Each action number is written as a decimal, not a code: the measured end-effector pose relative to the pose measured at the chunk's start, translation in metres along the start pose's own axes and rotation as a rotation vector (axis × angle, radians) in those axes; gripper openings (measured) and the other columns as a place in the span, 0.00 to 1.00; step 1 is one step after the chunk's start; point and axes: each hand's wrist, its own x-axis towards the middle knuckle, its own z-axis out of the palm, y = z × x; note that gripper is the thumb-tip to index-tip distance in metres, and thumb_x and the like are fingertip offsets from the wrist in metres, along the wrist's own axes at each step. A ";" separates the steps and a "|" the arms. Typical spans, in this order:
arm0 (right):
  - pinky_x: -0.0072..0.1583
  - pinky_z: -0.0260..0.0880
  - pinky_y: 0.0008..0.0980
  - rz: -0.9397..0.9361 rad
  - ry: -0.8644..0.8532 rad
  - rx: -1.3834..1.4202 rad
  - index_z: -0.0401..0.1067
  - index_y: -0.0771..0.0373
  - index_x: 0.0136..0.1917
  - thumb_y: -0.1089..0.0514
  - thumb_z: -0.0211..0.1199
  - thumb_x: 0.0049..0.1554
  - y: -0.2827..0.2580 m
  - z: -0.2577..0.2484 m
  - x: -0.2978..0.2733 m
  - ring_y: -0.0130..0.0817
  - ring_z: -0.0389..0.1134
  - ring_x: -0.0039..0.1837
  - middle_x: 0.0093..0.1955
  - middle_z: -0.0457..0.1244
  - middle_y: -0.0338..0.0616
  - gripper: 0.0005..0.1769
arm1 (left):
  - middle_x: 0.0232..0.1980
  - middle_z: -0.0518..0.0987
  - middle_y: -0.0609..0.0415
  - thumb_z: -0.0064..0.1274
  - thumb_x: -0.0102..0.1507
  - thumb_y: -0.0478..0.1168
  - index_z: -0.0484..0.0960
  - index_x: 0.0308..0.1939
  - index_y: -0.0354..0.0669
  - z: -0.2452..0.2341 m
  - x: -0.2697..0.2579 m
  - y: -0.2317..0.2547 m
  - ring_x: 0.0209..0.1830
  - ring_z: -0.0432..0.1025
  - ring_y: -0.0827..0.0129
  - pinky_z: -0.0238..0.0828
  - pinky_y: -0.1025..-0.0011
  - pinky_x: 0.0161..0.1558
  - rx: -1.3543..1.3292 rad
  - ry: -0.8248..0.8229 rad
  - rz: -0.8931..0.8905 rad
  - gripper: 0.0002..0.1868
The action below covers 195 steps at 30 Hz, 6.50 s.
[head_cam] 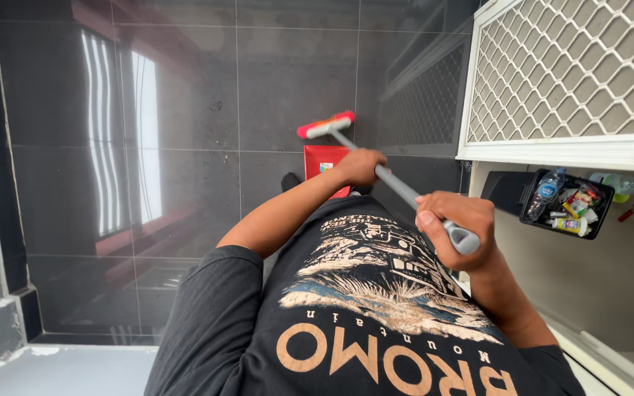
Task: The person sweeps the tiled floor of a balcony using a broom and a dustpan, collecting debris and moving the items around the space.
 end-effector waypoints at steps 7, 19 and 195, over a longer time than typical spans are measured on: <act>0.58 0.75 0.40 -0.053 -0.182 0.059 0.71 0.68 0.35 0.68 0.65 0.49 0.043 -0.010 -0.005 0.39 0.75 0.45 0.38 0.69 0.49 0.04 | 0.55 0.74 0.33 0.69 0.44 0.47 0.77 0.55 0.42 0.017 -0.021 0.003 0.53 0.73 0.38 0.72 0.54 0.46 -0.189 0.333 -0.069 0.36; 0.58 0.71 0.35 0.205 -0.337 -0.235 0.76 0.65 0.47 0.58 0.69 0.56 0.177 0.035 -0.005 0.42 0.71 0.58 0.58 0.68 0.49 0.08 | 0.64 0.77 0.37 0.57 0.55 0.45 0.79 0.61 0.41 0.107 -0.074 -0.097 0.66 0.72 0.48 0.72 0.56 0.62 -0.155 -0.225 -0.867 0.30; 0.57 0.71 0.42 0.308 -0.084 -0.052 0.75 0.68 0.51 0.56 0.66 0.58 0.202 0.604 0.204 0.49 0.71 0.53 0.49 0.69 0.54 0.13 | 0.29 0.79 0.49 0.61 0.54 0.33 0.78 0.27 0.38 -0.426 -0.436 -0.083 0.30 0.77 0.52 0.73 0.61 0.34 -0.129 0.437 0.037 0.06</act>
